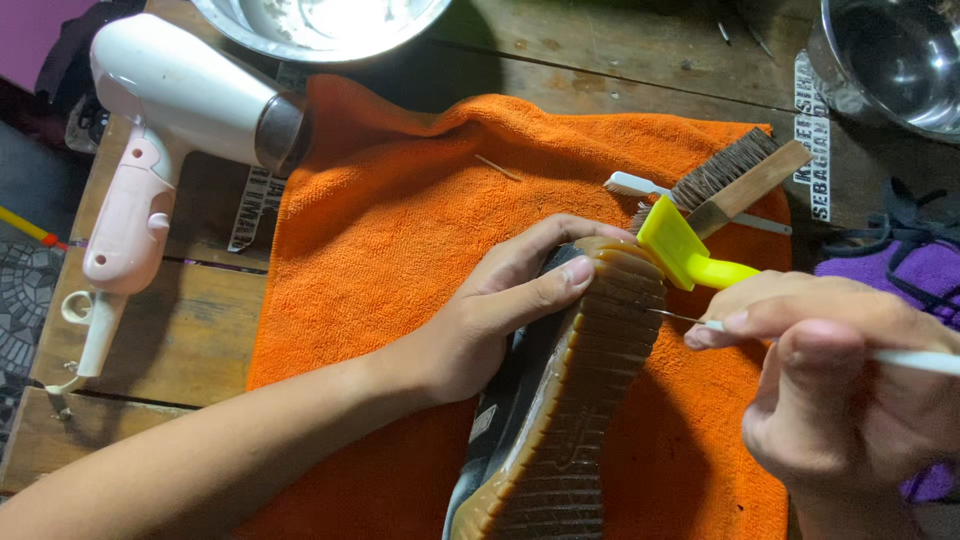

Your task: The person cleans the sole of a brown shoe using a small metal pick to remove debris from the treads. They then use a yellow brush to scrub the sole, occasionally dipping the brush into a metal bowl containing a white substance. The shoe is held over an orange towel on a wooden table.

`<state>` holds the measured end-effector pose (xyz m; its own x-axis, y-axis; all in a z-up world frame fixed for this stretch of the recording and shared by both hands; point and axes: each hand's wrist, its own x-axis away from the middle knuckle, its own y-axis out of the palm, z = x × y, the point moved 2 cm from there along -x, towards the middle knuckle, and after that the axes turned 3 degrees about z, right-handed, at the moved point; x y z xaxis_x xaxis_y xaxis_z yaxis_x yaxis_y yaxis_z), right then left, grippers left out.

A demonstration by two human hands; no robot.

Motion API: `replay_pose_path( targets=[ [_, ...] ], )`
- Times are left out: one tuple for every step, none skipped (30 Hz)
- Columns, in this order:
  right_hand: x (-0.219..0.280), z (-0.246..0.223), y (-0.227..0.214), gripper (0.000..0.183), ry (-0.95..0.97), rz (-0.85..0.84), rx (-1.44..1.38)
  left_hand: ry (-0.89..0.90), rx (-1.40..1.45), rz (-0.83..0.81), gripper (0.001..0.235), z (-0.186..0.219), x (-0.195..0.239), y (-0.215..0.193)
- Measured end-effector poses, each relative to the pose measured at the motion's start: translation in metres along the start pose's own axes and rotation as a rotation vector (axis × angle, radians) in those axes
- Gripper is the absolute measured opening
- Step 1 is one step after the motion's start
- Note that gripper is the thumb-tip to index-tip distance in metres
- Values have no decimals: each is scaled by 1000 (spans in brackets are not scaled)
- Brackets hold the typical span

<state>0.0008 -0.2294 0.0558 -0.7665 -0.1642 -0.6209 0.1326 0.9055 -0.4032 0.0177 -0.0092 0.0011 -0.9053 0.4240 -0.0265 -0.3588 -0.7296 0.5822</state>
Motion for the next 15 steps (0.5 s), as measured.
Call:
replay_pose_path(
  targets=[
    [6, 12, -3, 48, -5, 1, 0, 4, -2, -1, 53, 2, 0, -1],
    [13, 25, -7, 38, 81, 63, -136, 0, -17, -6, 54, 3, 1, -1],
    [19, 39, -11, 28, 166, 125, -272, -2, -32, -11, 55, 5, 1, -2],
    [17, 40, -9, 28, 160, 125, -272, 2, -34, -13, 55, 5, 1, -3],
    [15, 42, -8, 23, 135, 143, -288, 16, -39, -21, 57, 5, 0, -4],
    [14, 43, -7, 18, 109, 161, -305, 29, -45, -29, 58, 4, -1, -5],
    [16, 40, -7, 18, 103, 166, -304, 32, -49, -35, 58, 6, 0, -4],
    [17, 39, -8, 15, 120, 172, -341, 21, -23, -29, 58, 7, 0, -3],
    [20, 37, -9, 12, 140, 177, -378, 7, 6, -22, 58, 7, 0, -2],
    [19, 31, -7, 12, 136, 182, -376, 7, 3, -27, 58, 6, -1, -3],
    [18, 24, -6, 20, 103, 160, -336, 10, 39, -32, 58, 4, -1, -3],
    [17, 18, -4, 29, 69, 140, -296, 13, 74, -37, 57, 2, -1, -4],
    [19, 18, -10, 29, 66, 143, -295, 15, 71, -41, 57, 5, 0, -3],
    [21, 17, -15, 19, -18, 133, -167, 18, 39, -28, 57, 7, 0, -2],
    [22, 16, -20, 11, -102, 123, -40, 23, 5, -16, 57, 10, 0, -1]
  ],
)
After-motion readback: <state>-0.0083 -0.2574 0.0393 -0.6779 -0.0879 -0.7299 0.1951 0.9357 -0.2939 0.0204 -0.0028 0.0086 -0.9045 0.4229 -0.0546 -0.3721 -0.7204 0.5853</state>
